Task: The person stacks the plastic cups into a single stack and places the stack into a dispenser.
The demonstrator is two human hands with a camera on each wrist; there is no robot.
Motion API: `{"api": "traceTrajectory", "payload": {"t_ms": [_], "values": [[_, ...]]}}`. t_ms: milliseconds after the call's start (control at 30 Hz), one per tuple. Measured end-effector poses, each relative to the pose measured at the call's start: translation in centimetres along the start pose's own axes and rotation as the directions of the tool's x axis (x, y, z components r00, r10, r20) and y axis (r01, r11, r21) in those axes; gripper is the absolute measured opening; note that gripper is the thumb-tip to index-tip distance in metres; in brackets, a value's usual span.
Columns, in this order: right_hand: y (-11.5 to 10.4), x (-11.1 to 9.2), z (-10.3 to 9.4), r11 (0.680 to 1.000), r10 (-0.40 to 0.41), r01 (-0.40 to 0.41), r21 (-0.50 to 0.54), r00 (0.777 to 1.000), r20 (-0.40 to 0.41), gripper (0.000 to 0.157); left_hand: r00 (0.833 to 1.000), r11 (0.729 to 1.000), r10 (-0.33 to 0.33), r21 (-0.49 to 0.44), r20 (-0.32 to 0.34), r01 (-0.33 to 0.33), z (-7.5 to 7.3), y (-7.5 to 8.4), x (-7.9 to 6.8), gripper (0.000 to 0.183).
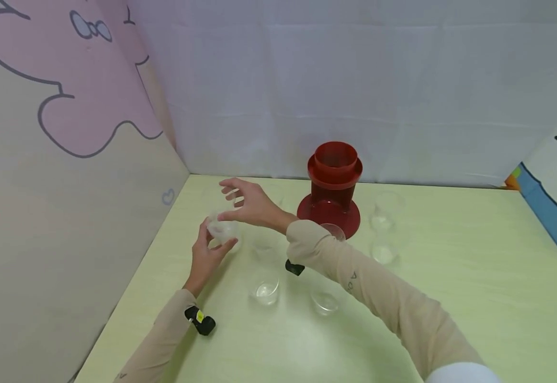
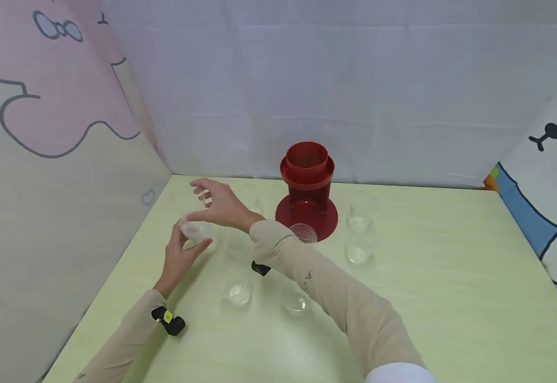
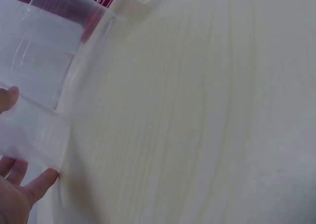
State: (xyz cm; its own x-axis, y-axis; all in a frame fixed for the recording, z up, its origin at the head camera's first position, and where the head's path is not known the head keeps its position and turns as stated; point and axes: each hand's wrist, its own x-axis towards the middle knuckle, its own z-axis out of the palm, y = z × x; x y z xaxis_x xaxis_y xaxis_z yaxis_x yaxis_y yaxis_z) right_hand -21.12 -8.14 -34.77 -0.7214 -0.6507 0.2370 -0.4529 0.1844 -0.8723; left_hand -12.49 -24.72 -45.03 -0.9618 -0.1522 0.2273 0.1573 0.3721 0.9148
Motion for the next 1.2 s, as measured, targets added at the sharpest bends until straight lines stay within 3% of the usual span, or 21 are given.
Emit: {"api": "traceTrajectory", "payload": {"t_ms": [467,1000,1200], "values": [[0.7,0.0,1.3,0.994,0.061,-0.055,-0.094,0.996,0.058,0.071,1.000,1.000,0.013,-0.023,0.009,-0.013,0.1,-0.1,0.1,0.069],[1.3,-0.4,1.7,0.952,0.153,-0.117,-0.282,0.982,0.109,0.072,1.000,1.000,0.000,-0.004,0.016,0.000,0.0,0.0,-0.1,0.071],[1.5,-0.5,1.9,0.943,0.149,-0.107,-0.315,0.983,0.110,0.065,1.000,1.000,-0.007,0.002,0.020,0.007,-0.1,0.3,-0.2,0.072]]}}
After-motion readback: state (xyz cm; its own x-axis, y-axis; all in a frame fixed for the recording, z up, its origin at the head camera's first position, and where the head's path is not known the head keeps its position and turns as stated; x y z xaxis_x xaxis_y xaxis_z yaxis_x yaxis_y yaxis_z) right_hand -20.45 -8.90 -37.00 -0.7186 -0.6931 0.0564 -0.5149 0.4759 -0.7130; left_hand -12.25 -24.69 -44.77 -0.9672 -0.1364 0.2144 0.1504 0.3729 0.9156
